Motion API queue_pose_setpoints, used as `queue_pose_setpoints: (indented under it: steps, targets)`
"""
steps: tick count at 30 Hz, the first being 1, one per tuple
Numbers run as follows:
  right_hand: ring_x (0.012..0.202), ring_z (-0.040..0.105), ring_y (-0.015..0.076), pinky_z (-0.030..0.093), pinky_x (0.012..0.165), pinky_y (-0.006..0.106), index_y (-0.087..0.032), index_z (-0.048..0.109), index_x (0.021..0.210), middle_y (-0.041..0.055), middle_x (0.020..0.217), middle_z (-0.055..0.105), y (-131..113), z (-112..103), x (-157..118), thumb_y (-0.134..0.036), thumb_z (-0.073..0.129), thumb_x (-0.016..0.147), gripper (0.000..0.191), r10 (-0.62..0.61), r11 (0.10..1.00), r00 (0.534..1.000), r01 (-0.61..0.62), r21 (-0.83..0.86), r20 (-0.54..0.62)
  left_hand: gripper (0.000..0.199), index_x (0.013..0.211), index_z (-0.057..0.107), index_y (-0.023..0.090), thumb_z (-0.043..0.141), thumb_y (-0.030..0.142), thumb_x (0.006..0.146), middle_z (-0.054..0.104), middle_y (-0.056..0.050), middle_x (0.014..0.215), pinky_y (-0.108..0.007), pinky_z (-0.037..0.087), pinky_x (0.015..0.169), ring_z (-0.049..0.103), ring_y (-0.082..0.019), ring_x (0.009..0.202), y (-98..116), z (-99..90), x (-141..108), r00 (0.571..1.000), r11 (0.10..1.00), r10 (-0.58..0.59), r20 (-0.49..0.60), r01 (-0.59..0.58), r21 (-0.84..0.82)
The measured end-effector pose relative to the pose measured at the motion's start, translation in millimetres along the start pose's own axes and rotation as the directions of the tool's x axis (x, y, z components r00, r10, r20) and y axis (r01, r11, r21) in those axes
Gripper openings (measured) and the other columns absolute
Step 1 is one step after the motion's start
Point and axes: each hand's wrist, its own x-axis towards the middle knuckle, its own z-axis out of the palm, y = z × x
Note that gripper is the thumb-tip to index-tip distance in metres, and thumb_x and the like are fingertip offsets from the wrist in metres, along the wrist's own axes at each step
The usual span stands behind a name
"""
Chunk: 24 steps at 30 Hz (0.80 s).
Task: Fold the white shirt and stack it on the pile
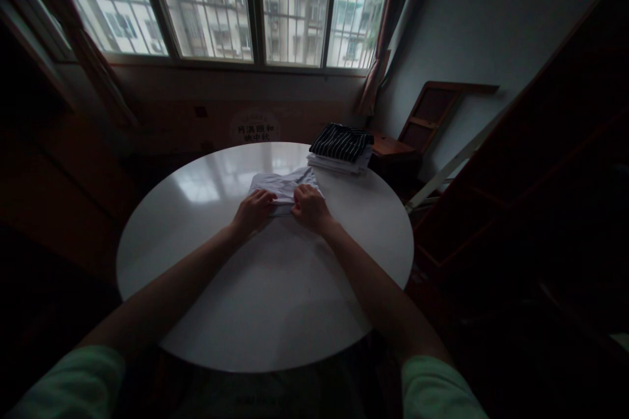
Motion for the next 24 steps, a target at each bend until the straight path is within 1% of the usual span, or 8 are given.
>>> queue_pose_setpoints:
  steps: [4,7,9,12,14,15,20,24]
  targets:
    - [0.079,0.045,0.0215,0.038,0.072,0.033,-0.017,0.051,0.077,0.0092,0.084,0.054,0,0,1,-0.012,0.048,0.066,0.013,-0.004,1.000,1.000,0.004,-0.016,0.015,0.010,0.086,0.054,0.019,0.050,0.013,0.078,0.058,-0.006,0.087,-0.031,0.046,0.075,0.051,-0.020,0.086,-2,0.9,0,1.000,0.999,0.018,0.021,-0.019,0.036]
    - [0.081,0.046,0.0214,0.038,0.074,0.033,-0.017,0.050,0.077,0.0090,0.086,0.054,2,0,1,-0.011,0.048,0.064,0.014,-0.033,0.999,0.999,0.033,-0.021,0.030,0.013,0.086,0.054,0.017,0.050,0.011,0.075,0.057,-0.007,0.089,-0.033,0.045,0.077,0.050,-0.022,0.088,-2,-0.3,0,1.000,0.999,0.009,0.022,-0.010,0.053]
    - [0.085,0.046,0.0218,0.039,0.077,0.033,-0.017,0.050,0.082,0.0092,0.090,0.054,4,2,-1,-0.011,0.049,0.063,0.019,-0.051,0.999,0.998,0.052,-0.009,0.040,0.019,0.090,0.054,0.017,0.050,0.010,0.072,0.057,-0.008,0.094,-0.035,0.044,0.081,0.049,-0.023,0.092,-3,-0.8,-2,1.000,0.998,-0.028,0.012,0.028,0.057]
    - [0.094,0.046,0.0233,0.039,0.082,0.034,-0.013,0.049,0.096,0.0117,0.101,0.054,5,6,-4,-0.014,0.053,0.062,0.034,-0.051,0.999,0.997,0.050,0.012,0.053,0.035,0.103,0.053,0.017,0.052,0.009,0.069,0.055,-0.009,0.107,-0.038,0.041,0.090,0.047,-0.024,0.102,-5,0.1,-3,0.994,0.993,-0.108,-0.011,0.108,0.054]
    - [0.099,0.047,0.0235,0.039,0.085,0.033,-0.011,0.048,0.103,0.0131,0.106,0.054,3,10,-5,-0.012,0.052,0.064,0.040,-0.038,0.999,0.997,0.037,0.006,0.065,0.042,0.110,0.050,0.016,0.051,0.009,0.068,0.053,-0.010,0.114,-0.038,0.038,0.095,0.046,-0.024,0.107,-6,1.6,-4,0.989,0.988,-0.145,-0.015,0.146,0.046]
    - [0.100,0.047,0.0230,0.039,0.086,0.033,-0.011,0.048,0.104,0.0132,0.107,0.054,2,12,-5,-0.010,0.051,0.065,0.039,-0.026,1.000,0.997,0.026,0.000,0.072,0.043,0.112,0.049,0.016,0.050,0.010,0.069,0.053,-0.010,0.116,-0.039,0.037,0.096,0.045,-0.024,0.109,-6,2.4,-4,0.988,0.986,-0.157,-0.008,0.157,0.046]
    - [0.096,0.055,0.0180,0.041,0.084,0.028,-0.011,0.053,0.101,0.0127,0.099,0.061,-4,19,-1,-0.004,0.034,0.081,0.028,0.077,0.997,0.989,-0.075,-0.027,0.129,0.042,0.115,0.049,0.015,0.045,0.009,0.074,0.049,-0.012,0.123,-0.043,0.035,0.098,0.040,-0.026,0.118,-3,4.7,-5,0.976,0.972,-0.214,0.048,0.208,0.107]
    - [0.093,0.058,0.0199,0.044,0.080,0.029,-0.009,0.056,0.098,0.0156,0.099,0.062,-2,20,2,-0.002,0.030,0.085,0.029,0.120,0.989,0.973,-0.099,-0.114,0.196,0.051,0.120,0.045,0.010,0.043,0.003,0.070,0.043,-0.016,0.128,-0.043,0.033,0.102,0.035,-0.028,0.123,-7,4.6,-7,0.967,0.966,-0.241,0.077,0.232,0.110]
